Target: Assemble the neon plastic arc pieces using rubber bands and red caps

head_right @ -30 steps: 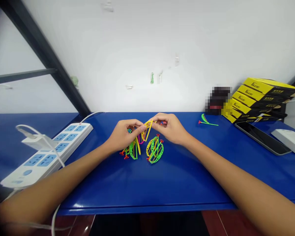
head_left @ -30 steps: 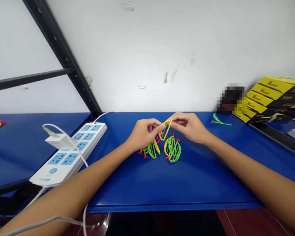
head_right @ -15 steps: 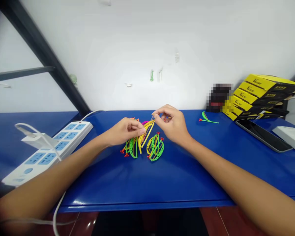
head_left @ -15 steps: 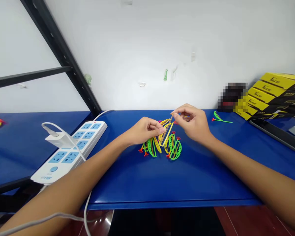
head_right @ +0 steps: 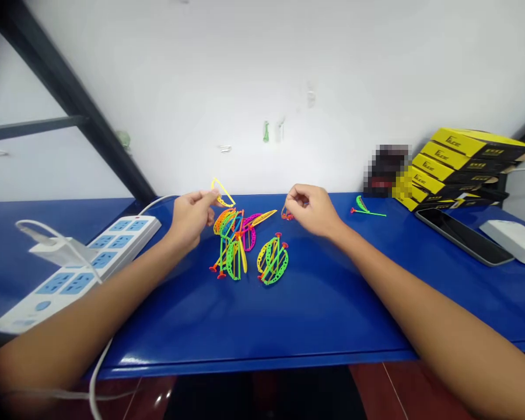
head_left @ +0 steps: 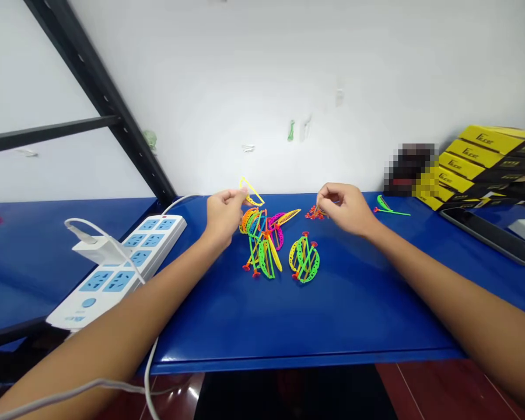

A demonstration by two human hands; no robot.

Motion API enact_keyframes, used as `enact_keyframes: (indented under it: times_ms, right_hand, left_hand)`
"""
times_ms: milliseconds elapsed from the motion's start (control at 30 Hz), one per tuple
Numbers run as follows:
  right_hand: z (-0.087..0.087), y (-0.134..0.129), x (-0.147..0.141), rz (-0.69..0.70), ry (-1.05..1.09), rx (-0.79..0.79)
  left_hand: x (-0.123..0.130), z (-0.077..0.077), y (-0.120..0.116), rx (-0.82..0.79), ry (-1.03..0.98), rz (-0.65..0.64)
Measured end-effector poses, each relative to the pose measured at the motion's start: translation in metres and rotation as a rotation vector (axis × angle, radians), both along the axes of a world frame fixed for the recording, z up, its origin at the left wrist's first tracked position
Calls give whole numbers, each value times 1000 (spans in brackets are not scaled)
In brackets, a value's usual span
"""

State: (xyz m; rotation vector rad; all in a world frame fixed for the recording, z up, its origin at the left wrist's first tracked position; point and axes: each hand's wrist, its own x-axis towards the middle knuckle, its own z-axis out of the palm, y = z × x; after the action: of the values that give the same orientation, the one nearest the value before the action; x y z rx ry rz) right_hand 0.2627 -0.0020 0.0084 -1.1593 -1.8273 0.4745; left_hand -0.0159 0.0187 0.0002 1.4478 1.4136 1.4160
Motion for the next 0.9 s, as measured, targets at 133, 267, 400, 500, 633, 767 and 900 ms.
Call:
enact_keyframes:
  times_ms: [133, 267, 400, 500, 633, 767, 900]
  right_hand:
    - [-3, 20, 27, -132, -187, 26]
    - [-9, 32, 45, -198, -322, -34]
    - [-14, 36, 51, -188, -373, -53]
    - [-15, 37, 53, -187, -387, -60]
    - [-18, 40, 56, -195, -430, -47]
    - [-22, 42, 59, -207, -483, -71]
    - [-26, 44, 62, -212, -524, -107]
  left_hand:
    - [-2, 8, -4, 170, 477, 23]
    - [-6, 10, -3, 131, 809, 47]
    - [-12, 8, 3, 109, 944, 94]
    - [-15, 5, 5, 101, 1015, 90]
    - [-16, 4, 4, 36, 1085, 72]
    - [-12, 9, 0, -23, 1135, 58]
    - [-10, 13, -2, -63, 1176, 52]
